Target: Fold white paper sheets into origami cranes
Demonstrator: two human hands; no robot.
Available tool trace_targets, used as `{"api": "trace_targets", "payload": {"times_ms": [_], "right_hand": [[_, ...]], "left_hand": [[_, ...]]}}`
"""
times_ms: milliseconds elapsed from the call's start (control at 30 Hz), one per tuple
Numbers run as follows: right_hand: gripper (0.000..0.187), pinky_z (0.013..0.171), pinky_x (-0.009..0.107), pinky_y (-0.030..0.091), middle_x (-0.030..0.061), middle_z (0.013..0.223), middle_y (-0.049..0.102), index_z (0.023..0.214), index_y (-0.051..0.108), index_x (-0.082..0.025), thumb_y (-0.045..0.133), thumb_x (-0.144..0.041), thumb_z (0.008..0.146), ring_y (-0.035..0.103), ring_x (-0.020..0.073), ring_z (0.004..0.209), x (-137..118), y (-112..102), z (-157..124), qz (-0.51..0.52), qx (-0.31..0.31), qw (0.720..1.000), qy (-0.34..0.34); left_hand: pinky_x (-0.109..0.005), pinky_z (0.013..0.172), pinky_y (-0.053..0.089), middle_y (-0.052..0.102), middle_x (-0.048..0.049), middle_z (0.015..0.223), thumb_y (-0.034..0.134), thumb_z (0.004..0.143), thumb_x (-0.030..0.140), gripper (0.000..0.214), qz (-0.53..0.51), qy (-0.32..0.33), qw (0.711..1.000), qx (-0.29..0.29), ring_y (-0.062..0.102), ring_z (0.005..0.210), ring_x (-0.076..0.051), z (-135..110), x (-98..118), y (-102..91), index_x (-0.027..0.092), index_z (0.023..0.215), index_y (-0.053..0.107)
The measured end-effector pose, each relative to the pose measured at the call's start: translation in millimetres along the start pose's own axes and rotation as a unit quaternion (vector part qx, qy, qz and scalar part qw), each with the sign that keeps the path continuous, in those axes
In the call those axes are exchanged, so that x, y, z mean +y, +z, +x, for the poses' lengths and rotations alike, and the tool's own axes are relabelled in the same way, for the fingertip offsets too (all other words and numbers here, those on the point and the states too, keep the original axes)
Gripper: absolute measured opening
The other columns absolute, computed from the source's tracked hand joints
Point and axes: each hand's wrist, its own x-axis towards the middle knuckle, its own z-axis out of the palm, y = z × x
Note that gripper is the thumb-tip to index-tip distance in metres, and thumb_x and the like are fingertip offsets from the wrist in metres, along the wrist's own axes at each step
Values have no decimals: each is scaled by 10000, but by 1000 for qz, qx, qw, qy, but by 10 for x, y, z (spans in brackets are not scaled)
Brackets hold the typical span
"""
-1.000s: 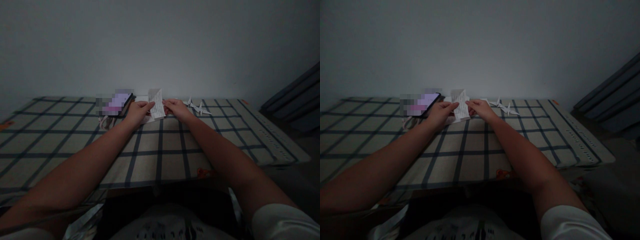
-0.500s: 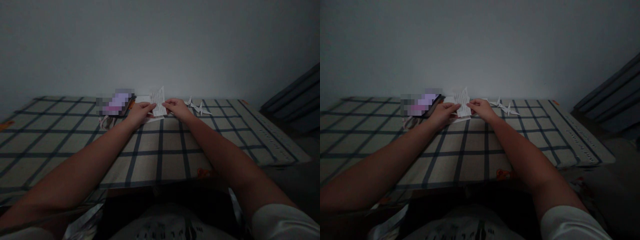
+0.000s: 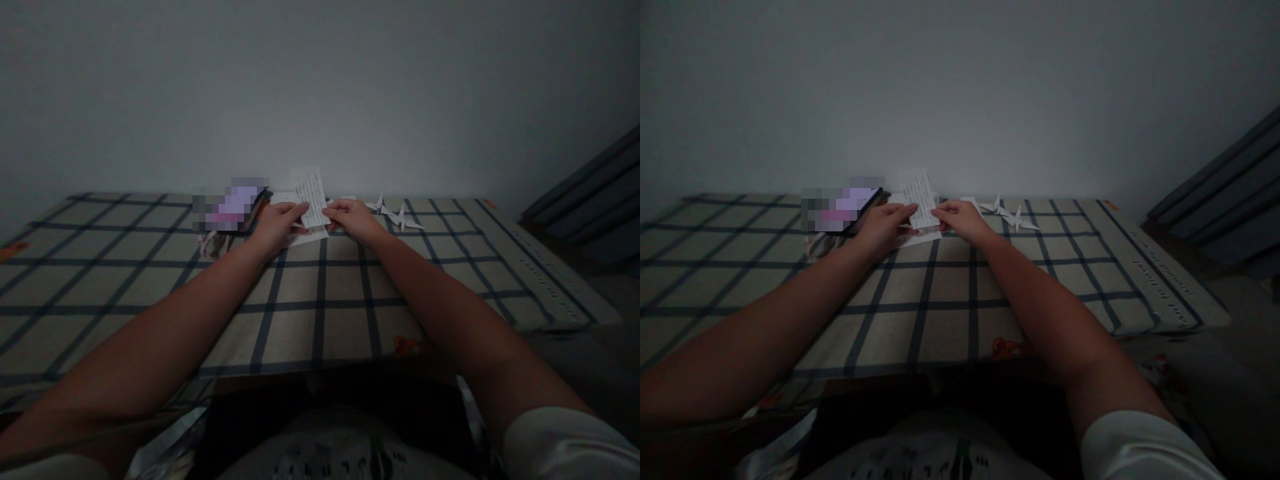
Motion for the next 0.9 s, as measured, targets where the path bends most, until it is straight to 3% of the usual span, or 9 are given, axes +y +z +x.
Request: {"api": "trace_targets", "payload": {"times_ms": [167,367,533,700,900], "right_hand": [[164,565,224,446,-20,607,616,775,640,-151,677,-291,852,561,90,544,-10,-17,10,-15,34,999,2],[219,598,218,476,-21,609,592,733,620,-155,655,-329,861,559,85,563,-6,-8,10,5,8,1000,7],[191,637,219,510,-7,741,644,804,655,-150,706,-334,806,593,85,633,36,10,16,64,-34,997,14],[114,597,213,489,-10,697,638,769,649,-136,692,-238,798,570,78,584,-11,19,4,43,0,999,24],[160,573,216,447,-11,626,616,744,638,-136,673,-267,828,546,83,554,-58,-6,-14,0,22,1000,12]], "left_hand": [[-245,592,582,648,-42,713,820,712,414,349,-3,-13,1000,-27,646,640,-128,0,-19,4,94,747,685],[-211,573,557,575,15,623,798,743,340,284,17,2,1000,-5,595,532,-81,-11,15,9,112,680,643],[-216,598,561,627,-3,666,797,747,385,301,50,4,999,-8,601,553,-84,-52,57,27,119,711,659],[-215,594,568,652,-10,690,796,742,406,311,58,8,998,-13,630,565,-95,-58,42,40,114,762,693],[-217,607,572,715,-54,744,792,747,358,281,26,-18,998,-62,636,569,-94,-39,35,32,105,836,709]]}}
